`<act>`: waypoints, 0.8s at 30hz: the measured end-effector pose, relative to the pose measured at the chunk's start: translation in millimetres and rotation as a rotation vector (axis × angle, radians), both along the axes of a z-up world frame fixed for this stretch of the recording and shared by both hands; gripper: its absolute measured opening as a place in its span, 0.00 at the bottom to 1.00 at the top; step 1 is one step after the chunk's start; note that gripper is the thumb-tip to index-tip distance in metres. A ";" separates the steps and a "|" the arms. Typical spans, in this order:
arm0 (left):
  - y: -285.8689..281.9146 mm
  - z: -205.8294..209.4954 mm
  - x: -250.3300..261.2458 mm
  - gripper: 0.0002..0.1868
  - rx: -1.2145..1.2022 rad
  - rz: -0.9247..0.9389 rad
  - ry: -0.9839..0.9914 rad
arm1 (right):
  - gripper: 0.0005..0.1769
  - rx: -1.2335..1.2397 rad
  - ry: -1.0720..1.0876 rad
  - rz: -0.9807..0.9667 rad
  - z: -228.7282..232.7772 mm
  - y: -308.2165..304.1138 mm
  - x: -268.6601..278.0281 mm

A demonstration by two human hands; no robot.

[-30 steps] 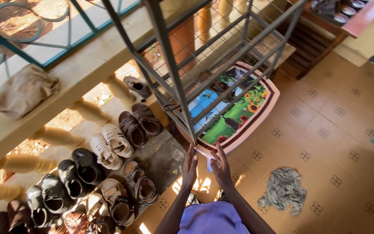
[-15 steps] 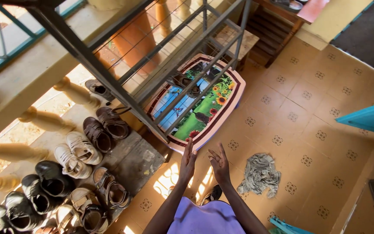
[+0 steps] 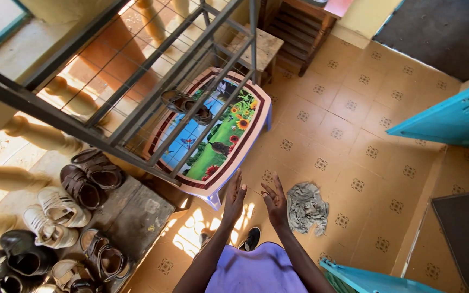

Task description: Organize various pairs of shoes and sandals on tables and a metal rack.

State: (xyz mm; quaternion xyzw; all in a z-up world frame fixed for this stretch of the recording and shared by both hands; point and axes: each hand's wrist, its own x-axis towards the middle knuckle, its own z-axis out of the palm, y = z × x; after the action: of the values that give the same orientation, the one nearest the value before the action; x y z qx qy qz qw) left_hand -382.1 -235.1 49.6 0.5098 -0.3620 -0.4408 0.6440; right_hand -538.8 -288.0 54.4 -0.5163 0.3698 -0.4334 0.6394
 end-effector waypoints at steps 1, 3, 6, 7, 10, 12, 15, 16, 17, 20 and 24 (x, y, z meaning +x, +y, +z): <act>-4.0 -0.2 -5.1 0.37 0.002 -0.012 0.000 | 0.44 0.002 0.000 -0.012 0.4 -2.8 -5.8; -13.5 1.1 -13.9 0.37 0.008 -0.048 0.049 | 0.43 -0.018 0.034 -0.042 2.8 -10.1 -15.9; -27.8 -3.9 -20.4 0.36 -0.003 -0.068 0.057 | 0.43 -0.015 0.047 -0.075 13.6 -19.6 -23.0; -32.8 -3.4 -22.7 0.36 -0.001 -0.077 0.059 | 0.43 -0.013 0.049 -0.084 14.5 -23.2 -24.9; -51.7 -5.8 -26.6 0.35 0.000 -0.099 0.068 | 0.43 0.008 0.037 -0.112 15.4 -37.5 -28.0; -66.1 -13.3 -25.7 0.35 0.000 -0.114 0.070 | 0.44 0.001 0.019 -0.109 12.4 -49.1 -27.5; -90.6 -9.8 -23.5 0.35 0.030 -0.137 0.078 | 0.45 0.063 0.057 -0.117 20.2 -69.5 -22.5; -94.4 -8.6 -22.5 0.35 0.032 -0.146 0.079 | 0.45 0.065 0.059 -0.125 16.8 -72.7 -22.4; -105.4 -6.8 -19.9 0.35 0.030 -0.150 0.078 | 0.45 0.028 0.050 -0.116 13.8 -83.5 -20.8; -135.7 -2.5 -8.0 0.35 0.032 -0.162 0.075 | 0.46 -0.018 0.028 -0.107 1.9 -115.4 -10.5; -165.0 -2.0 7.3 0.35 0.023 -0.173 0.082 | 0.46 -0.014 -0.009 -0.116 -6.0 -143.7 4.0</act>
State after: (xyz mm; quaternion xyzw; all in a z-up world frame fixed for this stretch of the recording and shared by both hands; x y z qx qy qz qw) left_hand -374.8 -400.1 47.6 0.4654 -0.3728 -0.5193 0.6122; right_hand -534.8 -431.7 48.4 -0.4965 0.3932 -0.4746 0.6113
